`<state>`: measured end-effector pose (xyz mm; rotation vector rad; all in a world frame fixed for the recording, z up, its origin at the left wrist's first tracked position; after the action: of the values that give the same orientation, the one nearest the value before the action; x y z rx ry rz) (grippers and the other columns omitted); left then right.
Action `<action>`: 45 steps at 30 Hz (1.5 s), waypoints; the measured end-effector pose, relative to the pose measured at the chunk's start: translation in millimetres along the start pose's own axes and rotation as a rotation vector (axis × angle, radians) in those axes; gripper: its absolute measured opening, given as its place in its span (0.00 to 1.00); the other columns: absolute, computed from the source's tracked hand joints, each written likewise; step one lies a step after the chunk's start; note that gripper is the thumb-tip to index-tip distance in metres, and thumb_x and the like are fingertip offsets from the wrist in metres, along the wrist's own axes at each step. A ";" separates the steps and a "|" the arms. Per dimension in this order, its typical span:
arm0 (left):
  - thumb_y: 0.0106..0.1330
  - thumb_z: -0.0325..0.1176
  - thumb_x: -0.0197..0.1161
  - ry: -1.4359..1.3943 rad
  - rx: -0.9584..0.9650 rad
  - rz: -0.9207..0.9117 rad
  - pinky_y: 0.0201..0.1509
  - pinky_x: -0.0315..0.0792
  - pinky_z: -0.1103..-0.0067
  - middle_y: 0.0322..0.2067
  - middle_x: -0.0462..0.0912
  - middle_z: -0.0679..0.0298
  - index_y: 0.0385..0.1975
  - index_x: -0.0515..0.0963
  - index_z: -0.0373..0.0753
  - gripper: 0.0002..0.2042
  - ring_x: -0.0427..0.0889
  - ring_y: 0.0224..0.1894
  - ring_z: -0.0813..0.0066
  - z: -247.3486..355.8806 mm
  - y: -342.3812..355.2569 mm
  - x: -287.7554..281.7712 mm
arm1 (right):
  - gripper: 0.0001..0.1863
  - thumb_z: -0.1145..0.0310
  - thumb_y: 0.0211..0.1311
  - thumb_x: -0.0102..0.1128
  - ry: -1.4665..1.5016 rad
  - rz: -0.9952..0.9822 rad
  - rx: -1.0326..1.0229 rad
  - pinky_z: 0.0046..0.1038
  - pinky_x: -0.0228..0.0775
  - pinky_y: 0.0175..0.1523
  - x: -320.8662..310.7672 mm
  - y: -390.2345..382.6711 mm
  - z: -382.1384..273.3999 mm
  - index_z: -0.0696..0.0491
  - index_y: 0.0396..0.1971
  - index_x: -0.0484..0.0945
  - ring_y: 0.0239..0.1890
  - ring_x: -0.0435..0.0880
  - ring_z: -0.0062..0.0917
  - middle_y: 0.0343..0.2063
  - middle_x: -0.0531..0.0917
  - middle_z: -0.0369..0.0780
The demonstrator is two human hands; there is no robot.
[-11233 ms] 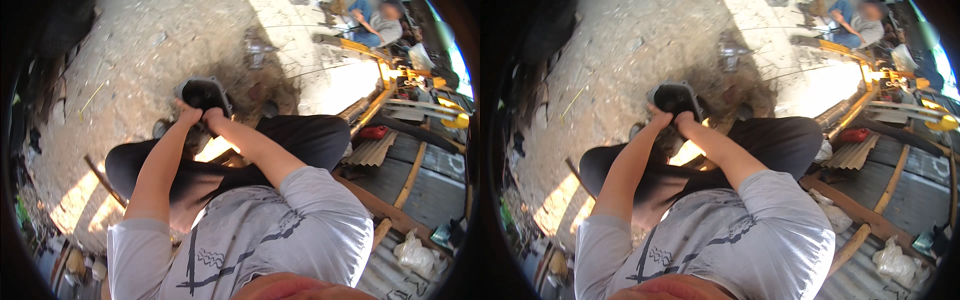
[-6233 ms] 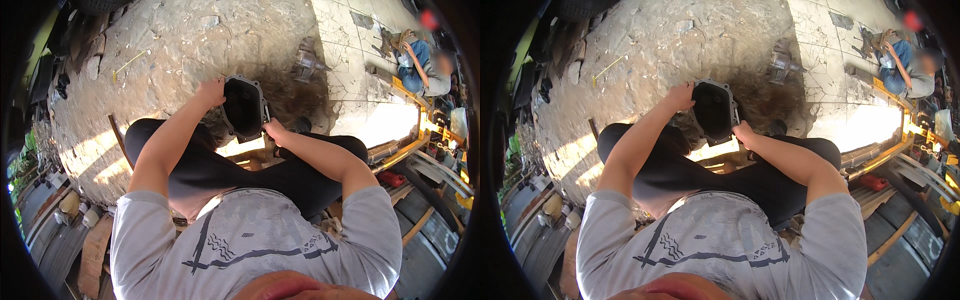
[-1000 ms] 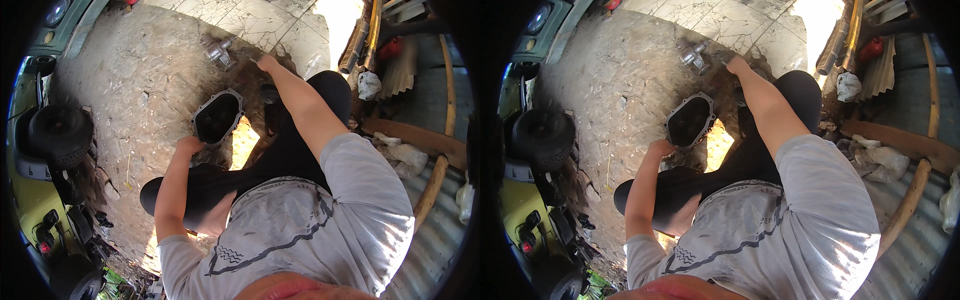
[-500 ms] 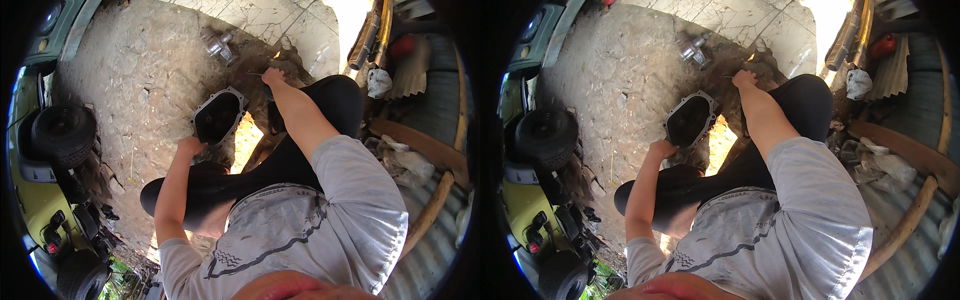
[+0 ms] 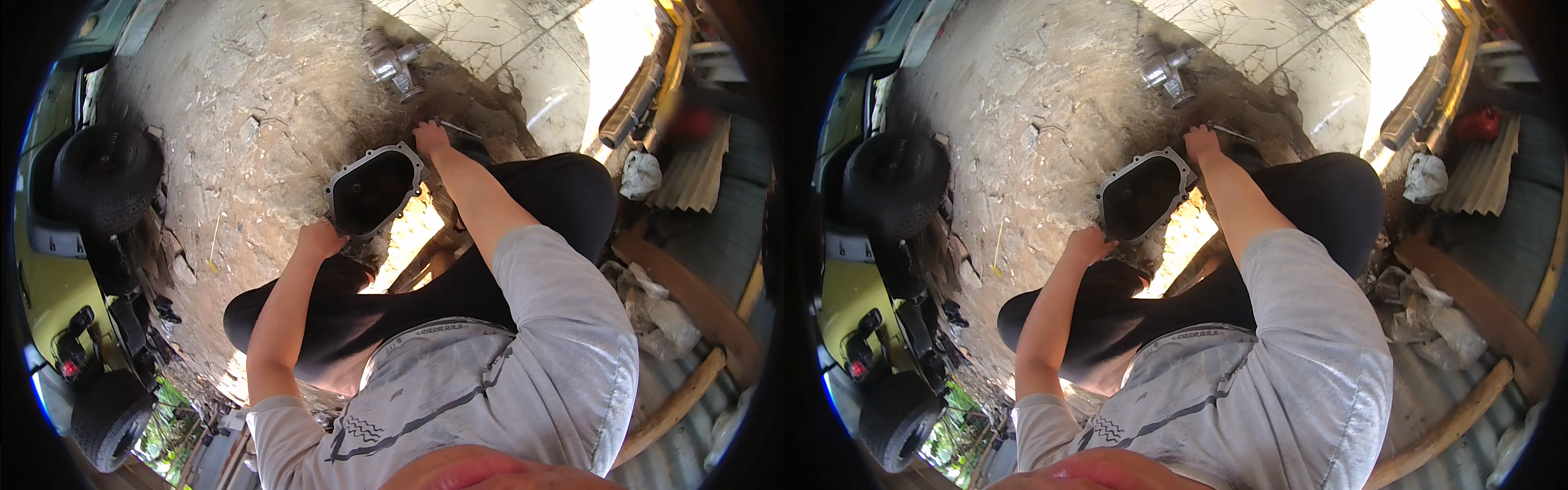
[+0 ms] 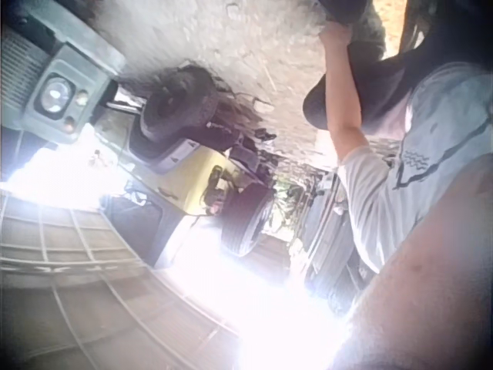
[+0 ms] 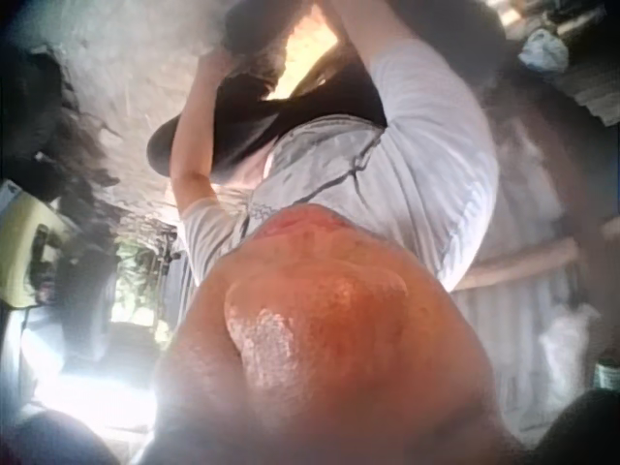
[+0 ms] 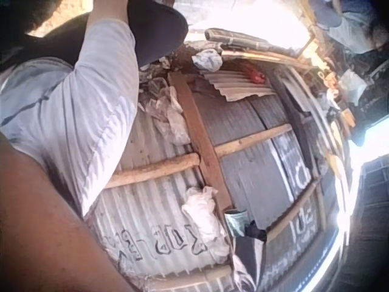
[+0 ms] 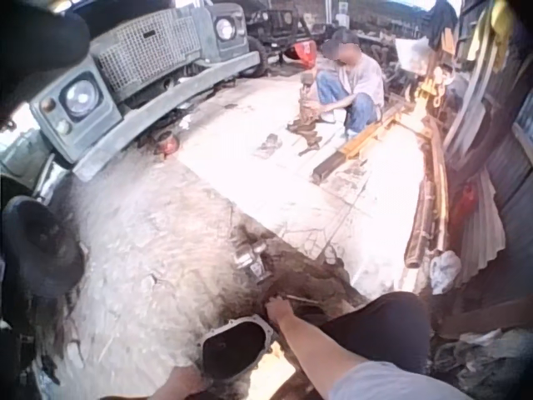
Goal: The person sits on the ground and uses a screwdriver to scrape and clean the interior surfaces of a metal mechanical housing. They repeatedly scrape edges and corners, then wipe the interior with their fingers.
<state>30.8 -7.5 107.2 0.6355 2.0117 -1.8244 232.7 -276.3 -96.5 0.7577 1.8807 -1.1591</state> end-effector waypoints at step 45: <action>0.66 0.44 0.60 -0.160 0.082 -0.050 0.56 0.77 0.58 0.55 0.85 0.62 0.55 0.85 0.49 0.19 0.84 0.56 0.59 -18.2 -2.5 31.5 | 0.22 0.60 0.65 0.57 -0.085 -0.215 -0.225 0.35 0.78 0.41 -295.1 -46.9 -133.3 0.62 0.50 0.77 0.33 0.86 0.34 0.37 0.88 0.49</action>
<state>3.8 13.4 94.4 0.4498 1.8725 -1.9298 305.8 -198.7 212.8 0.3841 2.0145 -1.0670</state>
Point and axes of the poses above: each hand's wrist, its own y-axis towards the middle knuckle, its own x-axis out of the palm, z = x × y, the point moved 2 cm from there along y, towards the middle knuckle
